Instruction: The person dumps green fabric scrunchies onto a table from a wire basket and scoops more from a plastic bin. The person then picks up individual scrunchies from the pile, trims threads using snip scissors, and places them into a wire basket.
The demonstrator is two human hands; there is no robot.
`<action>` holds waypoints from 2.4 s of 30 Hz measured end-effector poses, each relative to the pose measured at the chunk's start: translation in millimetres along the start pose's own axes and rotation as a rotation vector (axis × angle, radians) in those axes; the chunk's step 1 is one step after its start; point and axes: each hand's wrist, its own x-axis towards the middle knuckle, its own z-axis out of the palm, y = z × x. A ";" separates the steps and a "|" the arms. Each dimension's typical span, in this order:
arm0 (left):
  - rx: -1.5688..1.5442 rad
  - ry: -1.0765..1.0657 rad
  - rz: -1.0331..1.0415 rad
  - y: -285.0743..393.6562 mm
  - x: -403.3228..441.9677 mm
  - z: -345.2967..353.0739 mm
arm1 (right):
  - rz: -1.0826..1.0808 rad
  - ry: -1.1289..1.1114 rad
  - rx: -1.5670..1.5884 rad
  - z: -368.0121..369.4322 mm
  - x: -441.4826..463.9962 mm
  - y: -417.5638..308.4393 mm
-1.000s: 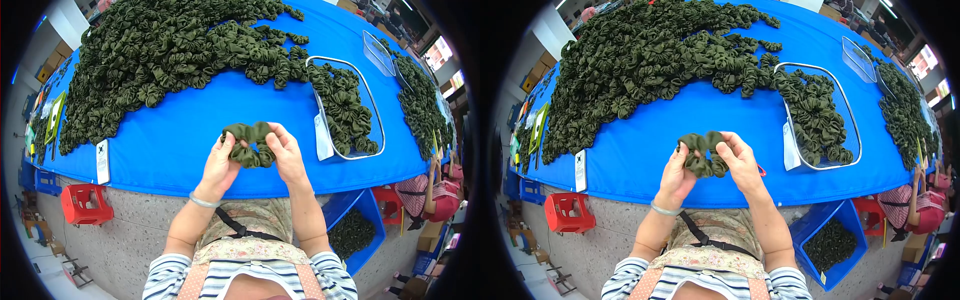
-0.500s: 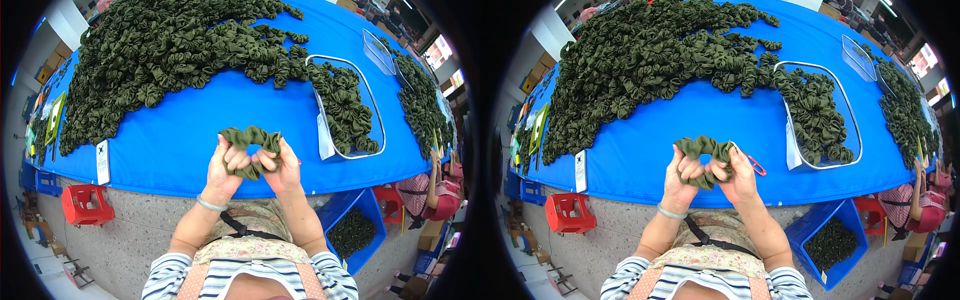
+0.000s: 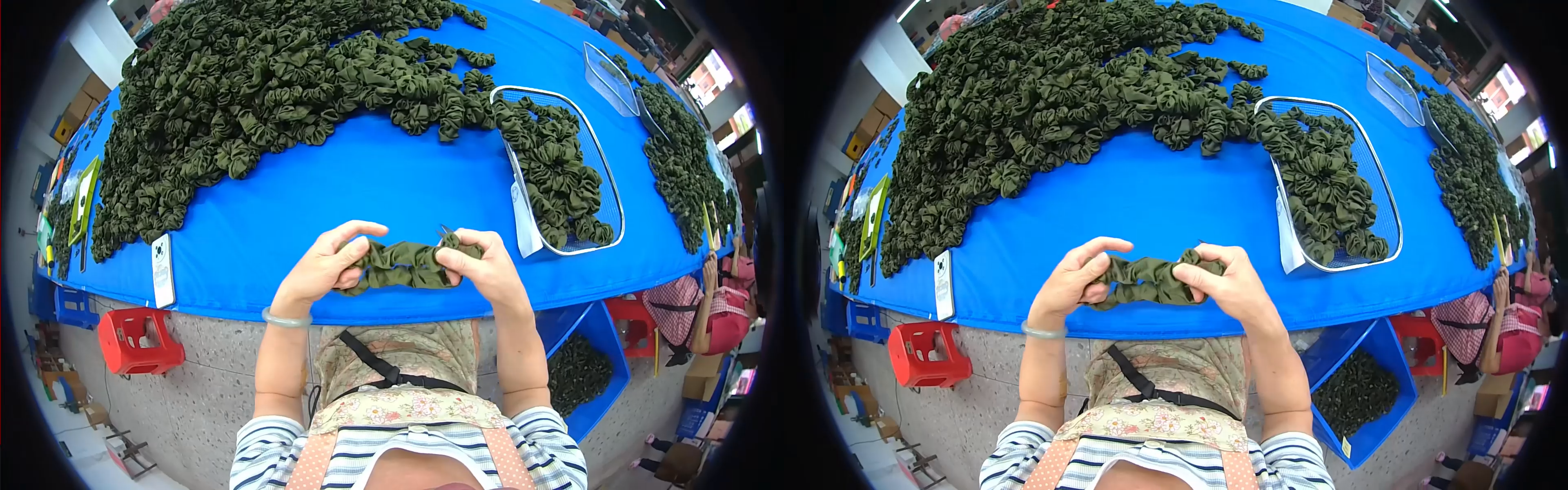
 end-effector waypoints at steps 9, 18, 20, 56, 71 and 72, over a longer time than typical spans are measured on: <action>0.991 0.661 0.523 6.0 99.7 -58.5 | -0.663 1.003 -0.752 -109.2 4.7 -55.8; 1.610 0.985 0.446 9.6 154.1 -170.7 | -0.644 0.926 -0.626 -79.5 -8.0 -19.3; 1.775 0.785 0.511 6.3 147.5 -156.5 | -0.656 0.797 -0.640 -61.9 -0.8 -8.0; -0.470 0.375 0.714 -42.9 -24.9 -9.9 | -0.034 -0.134 -0.080 113.7 27.3 22.3; -0.351 0.253 0.690 -56.4 -19.9 7.4 | -0.074 -0.138 0.416 63.9 30.8 22.8; -0.451 0.287 0.659 -54.5 -19.0 11.6 | -0.120 -0.060 0.454 65.8 29.9 26.2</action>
